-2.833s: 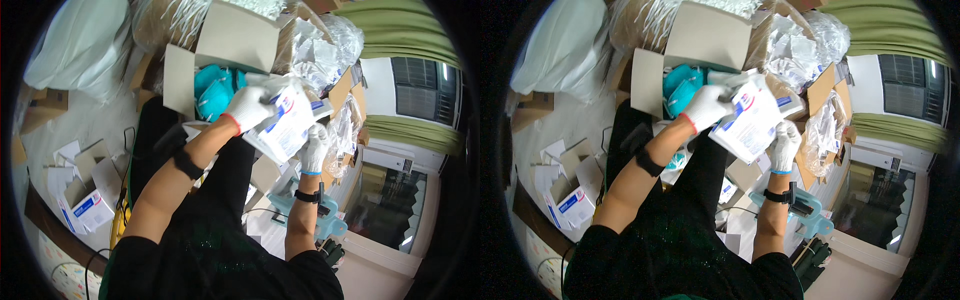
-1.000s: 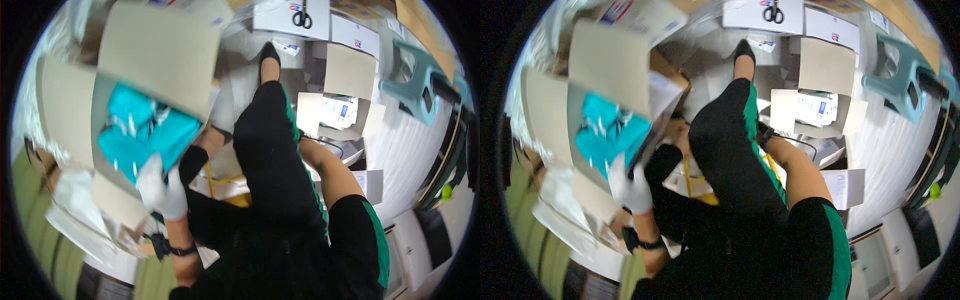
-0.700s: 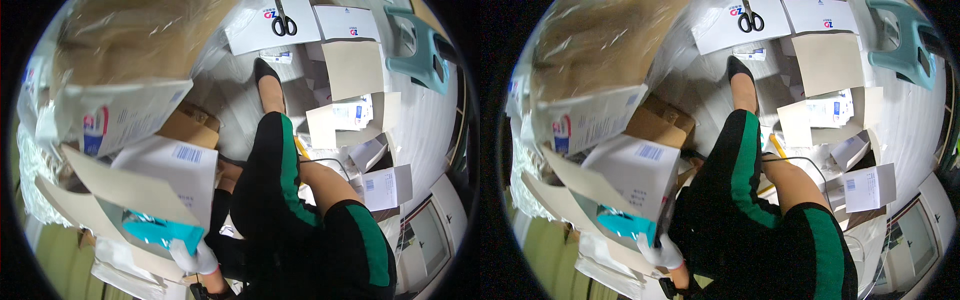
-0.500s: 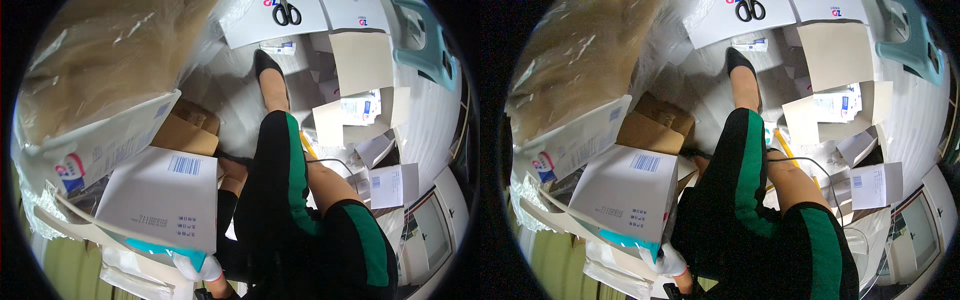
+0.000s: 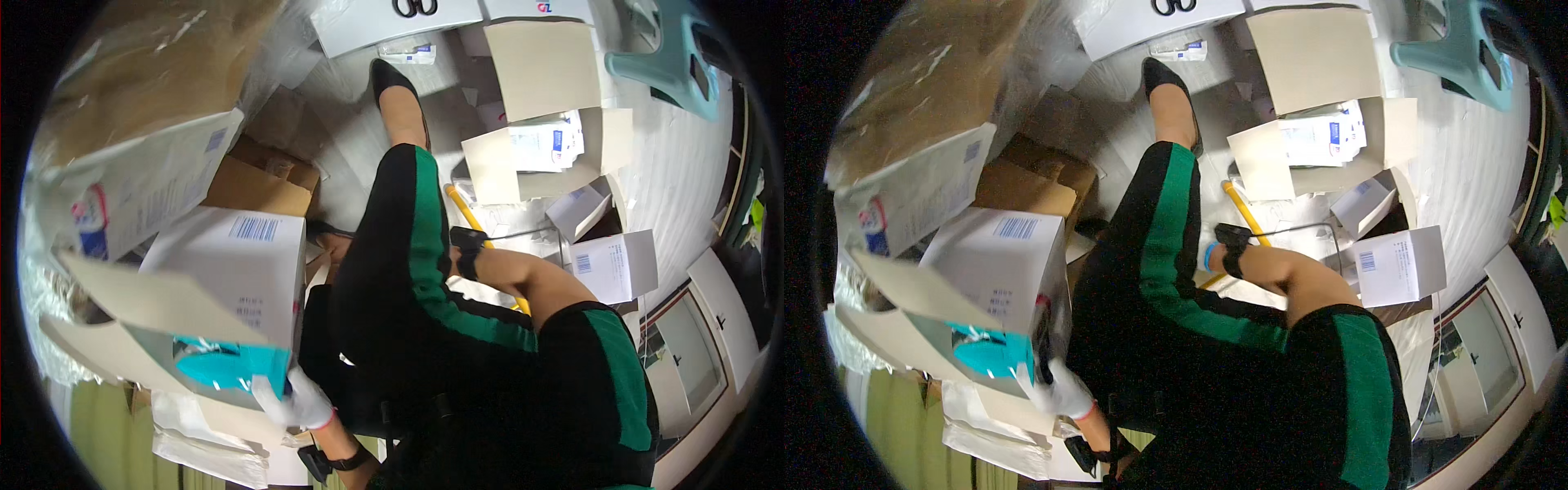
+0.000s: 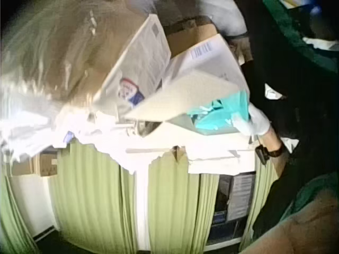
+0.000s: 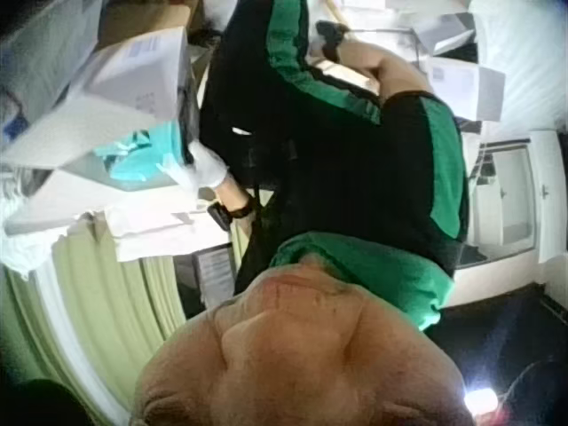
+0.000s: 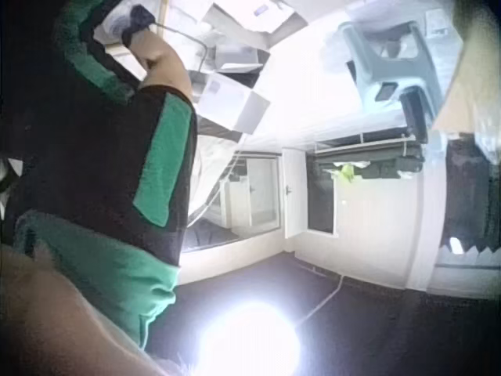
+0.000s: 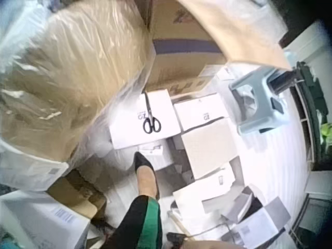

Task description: Sorting and packing various medical supplies, including masks and sealed packets, into a cardboard box.

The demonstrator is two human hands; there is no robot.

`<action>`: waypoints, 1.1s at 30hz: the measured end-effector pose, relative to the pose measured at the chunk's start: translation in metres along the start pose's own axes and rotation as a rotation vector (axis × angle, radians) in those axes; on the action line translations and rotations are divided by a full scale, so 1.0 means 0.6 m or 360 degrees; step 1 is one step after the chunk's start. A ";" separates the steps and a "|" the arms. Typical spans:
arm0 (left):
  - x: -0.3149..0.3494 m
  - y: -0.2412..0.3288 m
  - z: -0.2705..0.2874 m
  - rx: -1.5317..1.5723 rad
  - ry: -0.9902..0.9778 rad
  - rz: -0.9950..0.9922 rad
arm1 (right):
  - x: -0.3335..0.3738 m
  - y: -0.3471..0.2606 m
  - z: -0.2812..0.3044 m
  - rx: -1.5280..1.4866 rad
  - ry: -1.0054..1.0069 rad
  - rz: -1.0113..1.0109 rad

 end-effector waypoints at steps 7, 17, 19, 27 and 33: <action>-0.011 0.021 0.004 -0.0145 0.0028 -0.0041 | 0.144 -0.051 0.146 0.0172 0.0373 0.0028; 0.003 0.037 0.041 -0.0129 -0.0179 -0.0037 | 0.190 0.275 -0.009 0.0128 0.1031 -0.0581; 0.012 0.038 0.054 -0.0168 -0.0211 -0.0088 | 0.153 0.293 0.004 0.0196 0.0939 -0.0507; 0.005 -0.006 0.053 -0.0330 -0.0249 -0.0072 | 0.155 0.250 -0.008 0.0315 0.1106 -0.0416; 0.008 -0.014 0.053 -0.0439 -0.0355 0.0004 | 0.362 0.147 -0.005 -0.0083 0.1160 0.0120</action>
Point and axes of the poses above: each hand's wrist, its own x-axis away from the middle knuckle, its own z-axis out of the back of the hand, y = z × x, the point moved 4 cm from there along -x, towards the middle knuckle, and after that the axes turned 11 degrees about z, right-handed, at the moved point
